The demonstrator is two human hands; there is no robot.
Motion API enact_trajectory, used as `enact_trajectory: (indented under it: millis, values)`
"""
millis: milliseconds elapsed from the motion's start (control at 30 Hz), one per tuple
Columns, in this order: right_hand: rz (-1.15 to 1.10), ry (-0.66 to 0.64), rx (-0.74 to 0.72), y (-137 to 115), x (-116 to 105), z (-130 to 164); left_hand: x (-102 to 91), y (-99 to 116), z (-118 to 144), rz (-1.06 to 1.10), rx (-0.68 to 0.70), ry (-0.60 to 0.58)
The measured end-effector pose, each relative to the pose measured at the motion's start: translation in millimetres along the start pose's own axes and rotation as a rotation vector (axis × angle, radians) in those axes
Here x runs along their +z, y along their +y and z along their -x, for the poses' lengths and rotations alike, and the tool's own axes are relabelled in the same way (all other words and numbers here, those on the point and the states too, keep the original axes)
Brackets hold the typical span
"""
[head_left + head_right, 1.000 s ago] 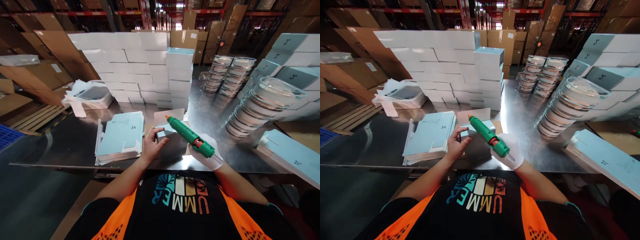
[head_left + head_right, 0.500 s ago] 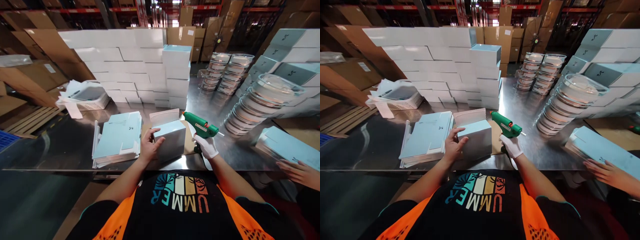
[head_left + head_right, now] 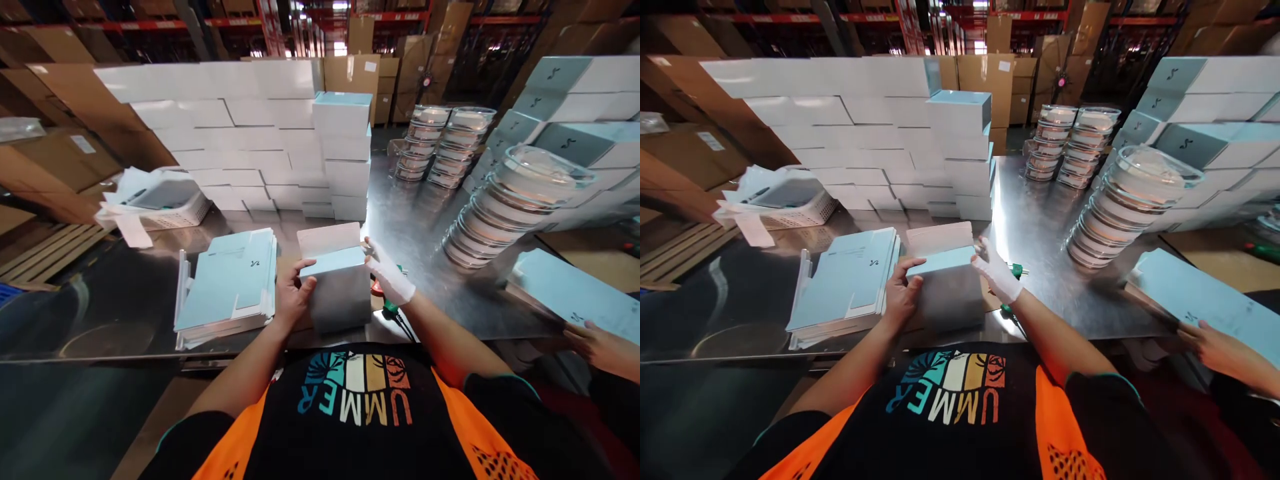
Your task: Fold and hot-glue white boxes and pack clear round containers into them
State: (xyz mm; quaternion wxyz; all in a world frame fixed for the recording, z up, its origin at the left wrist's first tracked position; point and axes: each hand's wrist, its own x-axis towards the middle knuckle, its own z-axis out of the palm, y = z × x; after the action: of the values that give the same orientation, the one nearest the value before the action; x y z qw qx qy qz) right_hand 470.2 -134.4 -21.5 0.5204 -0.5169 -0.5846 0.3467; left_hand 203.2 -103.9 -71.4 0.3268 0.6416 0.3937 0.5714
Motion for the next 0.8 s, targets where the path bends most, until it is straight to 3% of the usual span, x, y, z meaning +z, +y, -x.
enact_trajectory:
  millis: [133,267,433,500,567,700,800]
  values:
    - [-0.139,-0.211,0.001,-8.7,18.3,-12.8,7.2,-11.8,-4.9,0.041,0.089,0.011]
    - [-0.045,-0.152,-0.15,4.3,5.1,-3.1,8.5,-16.0,-13.7,0.205,0.214,0.067]
    - [0.077,-0.247,-0.335,9.5,-1.7,12.0,-10.7,-1.2,-21.4,0.082,0.343,-0.297]
    - [0.079,-0.248,-0.362,10.4,1.6,14.7,-18.4,4.8,-22.1,0.044,0.366,-0.352]
    - [0.081,-0.211,-0.345,15.3,6.9,19.3,-23.1,8.4,-19.9,0.038,0.374,-0.354]
    - [0.127,-0.138,-0.17,33.0,20.0,37.1,-26.6,4.8,-9.2,0.068,0.405,-0.386]
    - [0.132,-0.116,-0.068,31.7,21.7,37.0,-31.0,-7.3,-9.7,0.103,0.373,-0.294]
